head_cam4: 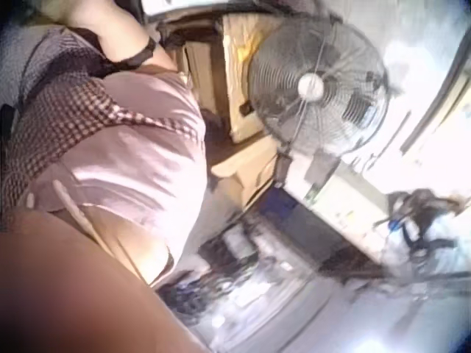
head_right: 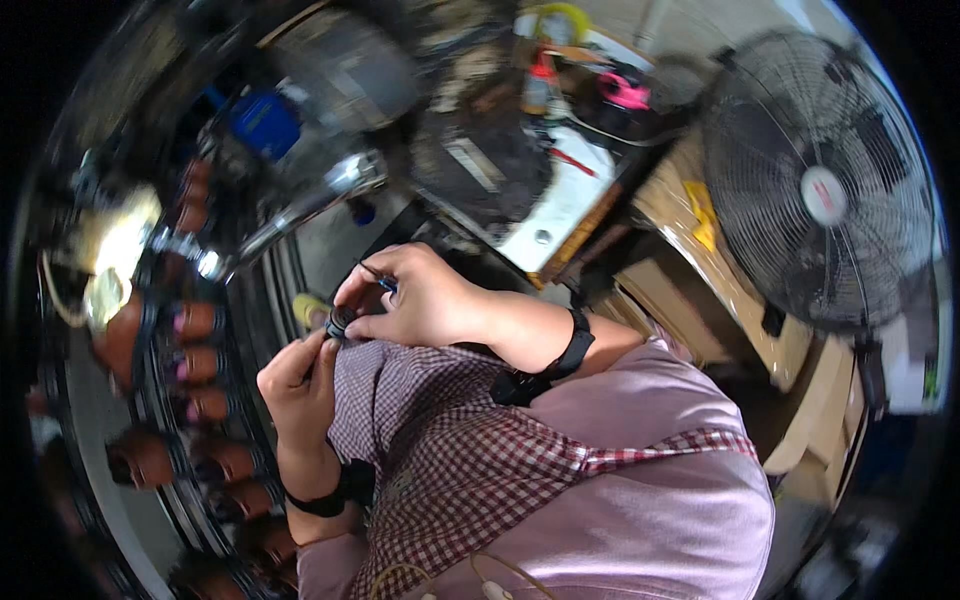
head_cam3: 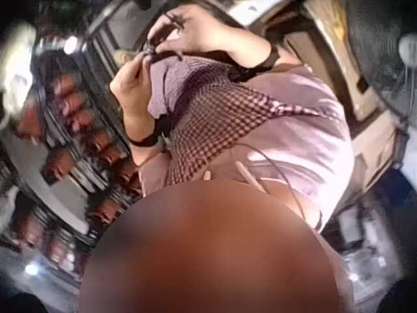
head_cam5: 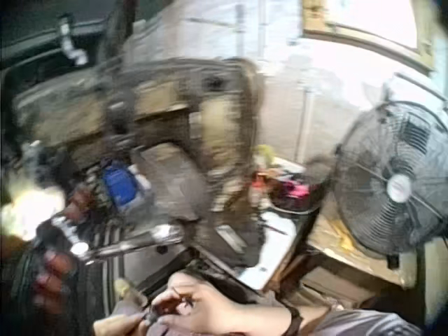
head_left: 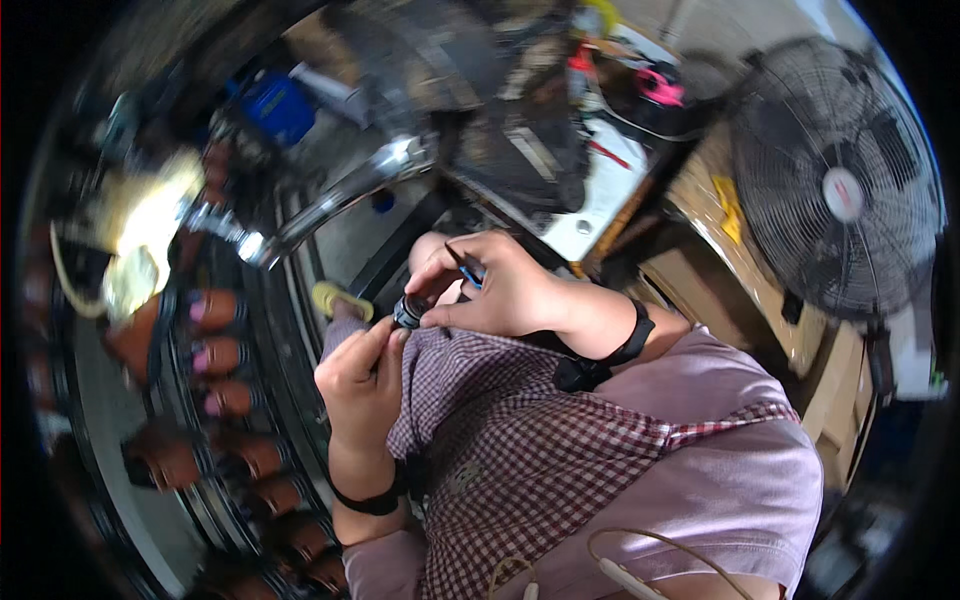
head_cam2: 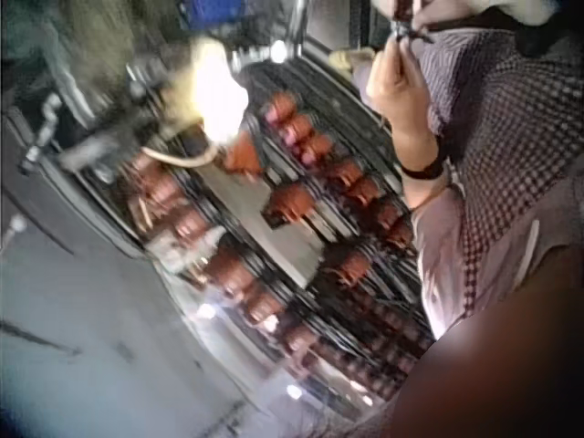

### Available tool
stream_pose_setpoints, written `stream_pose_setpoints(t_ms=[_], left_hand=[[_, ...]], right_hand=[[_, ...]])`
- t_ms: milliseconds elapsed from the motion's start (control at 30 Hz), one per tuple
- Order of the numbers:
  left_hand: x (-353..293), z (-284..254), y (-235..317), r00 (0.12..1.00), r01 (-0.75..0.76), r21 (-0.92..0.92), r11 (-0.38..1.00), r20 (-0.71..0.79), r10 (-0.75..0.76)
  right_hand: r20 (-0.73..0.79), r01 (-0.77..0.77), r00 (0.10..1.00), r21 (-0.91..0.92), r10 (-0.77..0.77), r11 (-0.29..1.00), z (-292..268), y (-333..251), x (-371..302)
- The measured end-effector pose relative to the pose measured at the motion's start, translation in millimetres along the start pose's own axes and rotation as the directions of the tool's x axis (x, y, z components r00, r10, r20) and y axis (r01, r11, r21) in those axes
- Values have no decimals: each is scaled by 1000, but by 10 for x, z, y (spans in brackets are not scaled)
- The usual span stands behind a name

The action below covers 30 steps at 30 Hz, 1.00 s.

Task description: The person sews a brown shoe with a machine, trims the thread with shears, and places it on a rack. They then remove a bobbin from the machine, disassemble and oil it, and reassemble the bobbin before reinstalling it.

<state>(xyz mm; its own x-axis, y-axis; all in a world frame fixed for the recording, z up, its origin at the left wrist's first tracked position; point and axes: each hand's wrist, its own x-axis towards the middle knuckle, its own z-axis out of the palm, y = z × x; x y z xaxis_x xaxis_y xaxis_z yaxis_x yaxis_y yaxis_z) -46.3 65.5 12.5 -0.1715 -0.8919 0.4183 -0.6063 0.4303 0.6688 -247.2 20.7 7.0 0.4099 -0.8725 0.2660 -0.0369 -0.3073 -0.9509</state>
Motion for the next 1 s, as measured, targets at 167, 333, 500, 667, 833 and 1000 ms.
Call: stream_pose_setpoints(t_ms=[167, 333, 500, 667, 833, 1000], left_hand=[[195, 556, 485, 962, -100, -164, 981, 235, 138], [492, 1038, 829, 897, -143, -155, 978, 397, 194], [746, 1390, 985, 841, -161, -142, 977, 498, 211], [820, 1652, 894, 882, -25, -233, 972, 453, 131], [1145, 1700, 925, 865, 232, -340, 911, 500, -33], [1680, 2347, 924, 969, 245, -915, 321, 241, -52]], right_hand=[[-165, -189, 969, -27, 182, 982, -645, -203, -710], [-224, -218, 944, 131, 243, 967, -1110, -36, -1079], [-374, -126, 906, 210, 199, 969, -1319, 179, -1139], [-467, -217, 848, 125, 251, 968, -1620, 293, -1128], [-660, -391, 729, -186, 180, 901, -2048, 699, -1118], [-542, -518, 837, -738, 77, 433, -2037, 1546, -984]])
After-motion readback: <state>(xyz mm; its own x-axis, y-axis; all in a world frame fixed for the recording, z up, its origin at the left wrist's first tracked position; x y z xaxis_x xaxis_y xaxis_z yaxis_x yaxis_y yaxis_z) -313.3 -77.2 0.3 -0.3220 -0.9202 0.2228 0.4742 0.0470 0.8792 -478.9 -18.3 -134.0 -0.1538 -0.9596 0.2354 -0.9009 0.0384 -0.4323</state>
